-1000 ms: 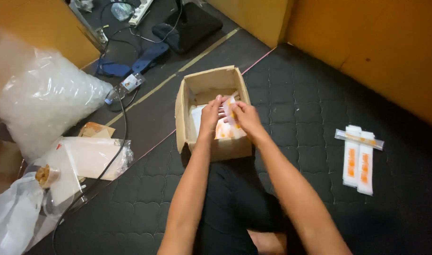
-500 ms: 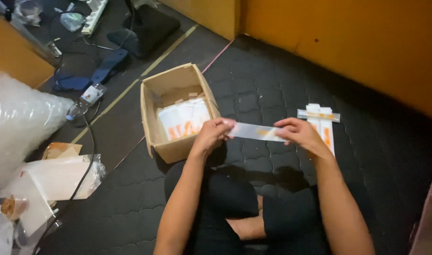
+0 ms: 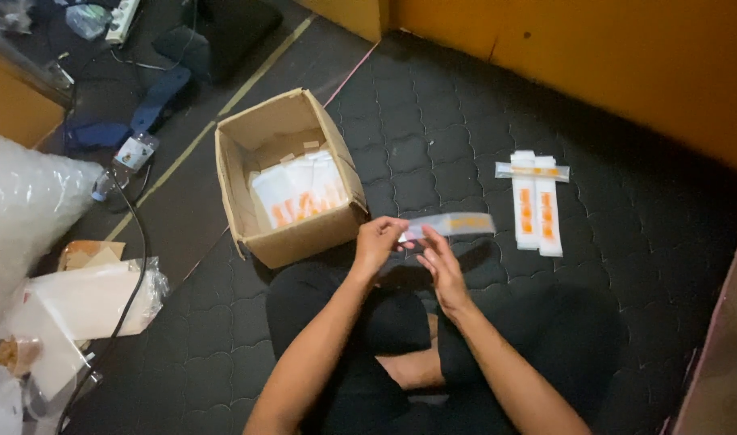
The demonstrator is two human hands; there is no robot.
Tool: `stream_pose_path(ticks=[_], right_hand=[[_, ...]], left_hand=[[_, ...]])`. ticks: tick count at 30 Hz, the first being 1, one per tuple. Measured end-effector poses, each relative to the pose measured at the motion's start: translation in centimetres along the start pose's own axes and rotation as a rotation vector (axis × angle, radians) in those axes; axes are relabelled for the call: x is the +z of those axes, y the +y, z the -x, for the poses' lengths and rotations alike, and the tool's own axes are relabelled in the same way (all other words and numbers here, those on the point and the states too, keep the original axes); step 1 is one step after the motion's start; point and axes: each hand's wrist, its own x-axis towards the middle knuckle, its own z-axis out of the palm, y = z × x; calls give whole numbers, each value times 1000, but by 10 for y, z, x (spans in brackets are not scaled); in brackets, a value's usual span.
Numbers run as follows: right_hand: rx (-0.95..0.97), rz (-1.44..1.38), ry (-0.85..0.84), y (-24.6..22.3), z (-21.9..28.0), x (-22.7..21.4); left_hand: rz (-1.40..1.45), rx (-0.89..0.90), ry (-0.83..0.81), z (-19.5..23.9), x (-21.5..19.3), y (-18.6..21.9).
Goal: The person sits on the floor and repeatedly takes small white packets with orange markings from a cardboard box. They unfold each packet, inspect it, and place it on the floor next to other packets before picking up another one from the box.
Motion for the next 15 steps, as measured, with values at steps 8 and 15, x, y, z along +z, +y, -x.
stream_pose_path(ticks=[8,15], right_hand=[[-90,238,-65,-6,0,-3],[-110,189,30,-30,1,-15]], left_hand=[[6,-81,-101,15,12,-13],[-29,-81,-55,25,-18,17]])
